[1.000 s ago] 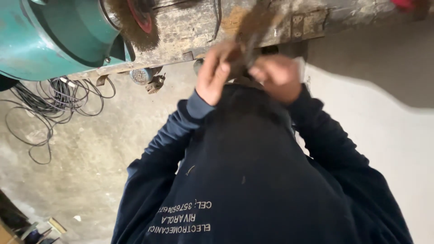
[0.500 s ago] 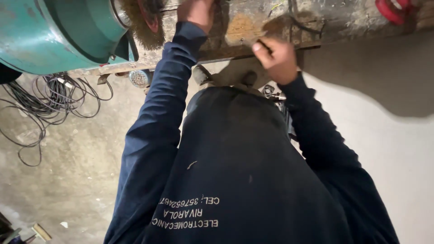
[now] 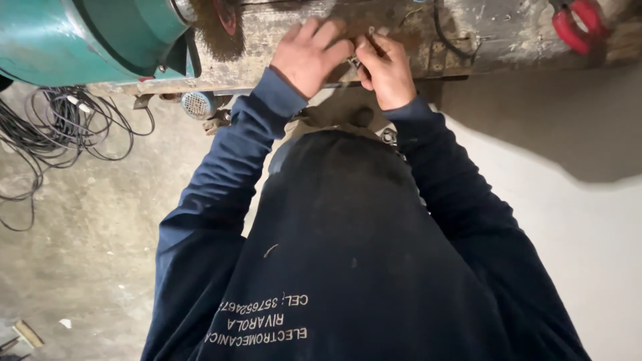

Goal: The person disassembles an electric water pump at a workbench, handling the blue pump housing and removing a black cylindrical component from its metal bracket. They then sort small wires, use pliers to cut and strip a wire end, and twist the exposed wire strands by hand.

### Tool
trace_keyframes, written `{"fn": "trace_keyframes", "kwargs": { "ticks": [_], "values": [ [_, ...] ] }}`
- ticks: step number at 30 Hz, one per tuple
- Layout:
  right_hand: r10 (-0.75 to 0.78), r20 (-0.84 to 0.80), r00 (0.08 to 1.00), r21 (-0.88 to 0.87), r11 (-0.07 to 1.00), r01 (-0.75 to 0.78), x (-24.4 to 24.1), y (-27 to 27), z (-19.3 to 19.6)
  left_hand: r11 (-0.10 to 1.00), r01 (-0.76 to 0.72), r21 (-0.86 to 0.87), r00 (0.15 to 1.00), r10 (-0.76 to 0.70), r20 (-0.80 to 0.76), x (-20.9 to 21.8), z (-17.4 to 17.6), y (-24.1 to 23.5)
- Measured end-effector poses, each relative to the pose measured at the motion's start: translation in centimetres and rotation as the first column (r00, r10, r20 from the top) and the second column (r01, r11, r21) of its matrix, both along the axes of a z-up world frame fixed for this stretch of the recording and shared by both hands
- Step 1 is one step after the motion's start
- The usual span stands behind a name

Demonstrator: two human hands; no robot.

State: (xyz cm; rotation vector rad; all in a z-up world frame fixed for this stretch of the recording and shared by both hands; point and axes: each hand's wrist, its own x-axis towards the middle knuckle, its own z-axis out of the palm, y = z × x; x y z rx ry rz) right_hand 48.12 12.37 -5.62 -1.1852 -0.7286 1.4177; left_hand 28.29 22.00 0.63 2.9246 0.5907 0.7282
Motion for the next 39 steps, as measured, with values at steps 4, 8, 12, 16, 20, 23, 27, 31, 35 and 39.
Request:
{"fn": "trace_keyframes", "kwargs": {
  "ticks": [4,8,12,16,20,23,27,31,35,39],
  "values": [
    [-0.082,-0.153,0.985,0.087,0.992,0.096,-1.4,-1.5,2.0,0.802,0.085,-0.591,0.974,0.058,0.218,-0.1,-0.6,-2.8],
    [-0.130,-0.349,0.928,0.218,0.952,0.215,-2.4,-4.0,3.8,0.214,0.478,-0.852,0.768,0.369,0.524,1.6,-1.7,-6.4],
    [-0.084,-0.218,0.972,0.385,0.908,0.165,-1.3,-6.3,4.8,0.064,0.671,-0.739,0.638,0.459,0.619,2.9,1.4,-8.3],
    [-0.086,-0.091,0.992,0.396,0.911,0.116,-1.7,-7.1,6.5,0.208,0.547,-0.811,0.726,0.365,0.583,2.6,2.5,-8.5],
    [-0.099,-0.358,0.928,0.339,0.913,0.228,-2.4,-9.4,8.0,0.513,0.374,-0.773,0.802,0.240,0.547,2.2,6.1,-9.7],
    [0.000,-0.566,0.824,0.346,0.908,0.237,-2.4,-11.0,10.6,0.727,0.343,-0.594,0.813,0.087,0.576,2.2,8.2,-9.5],
    [0.289,-0.720,0.631,0.487,0.858,0.163,-2.2,-11.8,14.6,0.912,0.408,-0.048,0.756,-0.308,0.577,2.3,10.3,-8.4],
    [0.432,-0.612,0.662,0.528,0.847,-0.064,-0.3,-13.5,15.9,0.806,0.589,-0.060,0.704,-0.475,0.528,1.5,12.0,-8.8],
    [0.483,-0.419,0.769,0.409,0.856,-0.315,0.1,-16.8,15.1,0.599,0.745,-0.294,0.649,-0.548,0.528,0.3,11.1,-10.0],
    [0.422,-0.381,0.822,0.348,0.890,-0.296,-0.3,-17.3,15.2,0.406,0.784,-0.470,0.621,-0.510,0.595,-0.1,10.3,-10.1]
  ]
}}
